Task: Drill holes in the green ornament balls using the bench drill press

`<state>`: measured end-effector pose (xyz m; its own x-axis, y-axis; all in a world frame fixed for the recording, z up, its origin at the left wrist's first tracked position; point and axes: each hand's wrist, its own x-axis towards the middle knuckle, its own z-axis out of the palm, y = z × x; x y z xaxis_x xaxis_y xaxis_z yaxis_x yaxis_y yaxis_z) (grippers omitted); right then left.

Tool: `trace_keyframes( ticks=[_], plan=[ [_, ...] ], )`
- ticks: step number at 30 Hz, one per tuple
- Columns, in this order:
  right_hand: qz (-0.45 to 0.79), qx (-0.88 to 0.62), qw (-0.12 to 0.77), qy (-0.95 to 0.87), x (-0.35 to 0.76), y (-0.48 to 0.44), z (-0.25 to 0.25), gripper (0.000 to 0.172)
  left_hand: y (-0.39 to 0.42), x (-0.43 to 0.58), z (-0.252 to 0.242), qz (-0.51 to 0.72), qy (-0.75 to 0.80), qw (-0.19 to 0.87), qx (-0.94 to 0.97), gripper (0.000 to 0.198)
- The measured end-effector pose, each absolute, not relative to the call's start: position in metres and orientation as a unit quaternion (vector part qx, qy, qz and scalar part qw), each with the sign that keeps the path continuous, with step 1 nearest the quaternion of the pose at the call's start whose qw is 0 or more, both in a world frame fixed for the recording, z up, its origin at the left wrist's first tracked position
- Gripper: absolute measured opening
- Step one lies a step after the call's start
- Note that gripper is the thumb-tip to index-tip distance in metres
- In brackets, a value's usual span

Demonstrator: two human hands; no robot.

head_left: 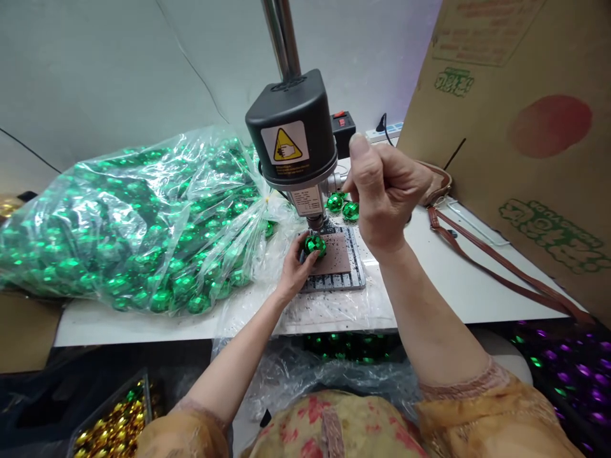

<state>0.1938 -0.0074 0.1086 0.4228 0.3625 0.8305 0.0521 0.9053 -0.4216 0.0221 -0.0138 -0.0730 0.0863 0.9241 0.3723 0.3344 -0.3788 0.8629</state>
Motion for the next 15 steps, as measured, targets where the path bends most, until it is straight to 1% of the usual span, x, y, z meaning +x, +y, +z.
trace_keyframes(
  ticks=[3,9,15],
  plan=[
    [0.1,-0.198,0.817,-0.531,0.1943,-0.0075,0.1082,0.045,-0.0086,0.0264,-0.0773,0.521,0.467,0.33,0.634,0.067],
    [0.09,-0.214,0.814,-0.533,0.1941,-0.0089,0.1086,0.049,-0.0038,0.0295,-0.079,0.541,0.456,0.338,0.621,0.073],
    [0.084,-0.192,0.82,-0.533,0.1932,-0.0096,0.109,0.044,-0.0082,0.0305,-0.0789,0.472,0.465,0.35,0.662,0.066]
  ],
)
